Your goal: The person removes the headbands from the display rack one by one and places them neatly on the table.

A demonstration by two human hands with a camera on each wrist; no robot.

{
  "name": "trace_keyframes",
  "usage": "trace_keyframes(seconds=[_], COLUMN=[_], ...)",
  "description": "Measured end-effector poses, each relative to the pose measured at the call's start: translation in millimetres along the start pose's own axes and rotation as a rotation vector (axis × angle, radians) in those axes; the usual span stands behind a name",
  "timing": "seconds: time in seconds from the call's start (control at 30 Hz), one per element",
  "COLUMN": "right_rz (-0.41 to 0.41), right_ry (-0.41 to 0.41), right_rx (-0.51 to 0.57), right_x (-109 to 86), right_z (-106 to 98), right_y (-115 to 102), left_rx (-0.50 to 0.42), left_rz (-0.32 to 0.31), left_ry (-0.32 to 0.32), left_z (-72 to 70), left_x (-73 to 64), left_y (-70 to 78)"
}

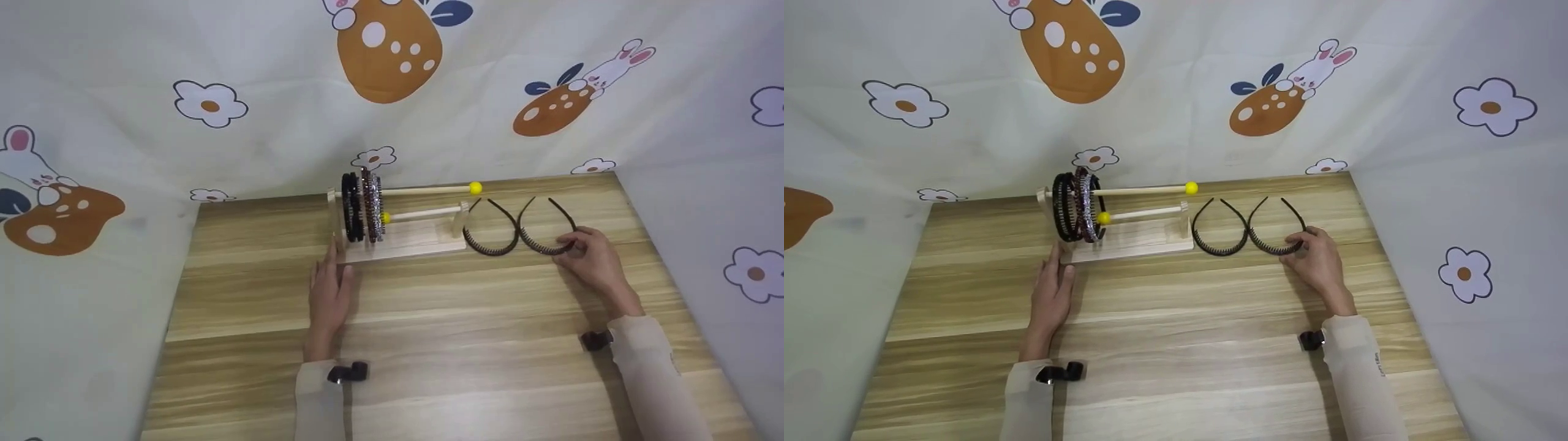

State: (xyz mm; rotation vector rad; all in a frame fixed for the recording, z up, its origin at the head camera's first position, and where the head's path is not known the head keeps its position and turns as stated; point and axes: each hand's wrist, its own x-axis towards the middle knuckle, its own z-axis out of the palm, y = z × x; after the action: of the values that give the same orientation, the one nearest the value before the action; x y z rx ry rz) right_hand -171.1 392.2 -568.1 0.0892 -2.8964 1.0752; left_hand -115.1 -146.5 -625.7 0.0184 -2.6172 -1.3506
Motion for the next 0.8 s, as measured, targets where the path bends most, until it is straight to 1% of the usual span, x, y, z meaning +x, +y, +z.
trace_keyframes(seconds=[0.13,0.3,0.4,0.57,0.7,0.8], right_rz=[-0.005,0.037,0.047,0.008,-0.016,-0.03], right_ry=[-0.003,-0.008,-0.015,0.001,0.038,0.084], right_rx=[-0.006,-0.021,-0.024,-0.012,0.021,0.03], right_x=[-0.8,-3.3,-6.0,-12.4,-15.8,-17.4], right_z=[-2.1,-6.9,-8.2,-4.5,1.0,6.5], right_y=[-2.2,-8.2,-13.8,-26.9,-39.4,-49.5], left_rx=[-0.001,0.005,0.007,0.008,0.01,0.013], left_rz=[0.003,0.012,-0.002,-0.027,-0.035,-0.039], left_ry=[0.003,0.001,-0.004,-0.007,-0.012,-0.016], left_z=[-0.2,0.0,0.3,0.1,0.2,-0.1], left_x=[0.4,0.2,-0.1,-0.5,-0.7,-0.5], left_y=[0.2,0.0,0.2,0.9,0.4,0.3])
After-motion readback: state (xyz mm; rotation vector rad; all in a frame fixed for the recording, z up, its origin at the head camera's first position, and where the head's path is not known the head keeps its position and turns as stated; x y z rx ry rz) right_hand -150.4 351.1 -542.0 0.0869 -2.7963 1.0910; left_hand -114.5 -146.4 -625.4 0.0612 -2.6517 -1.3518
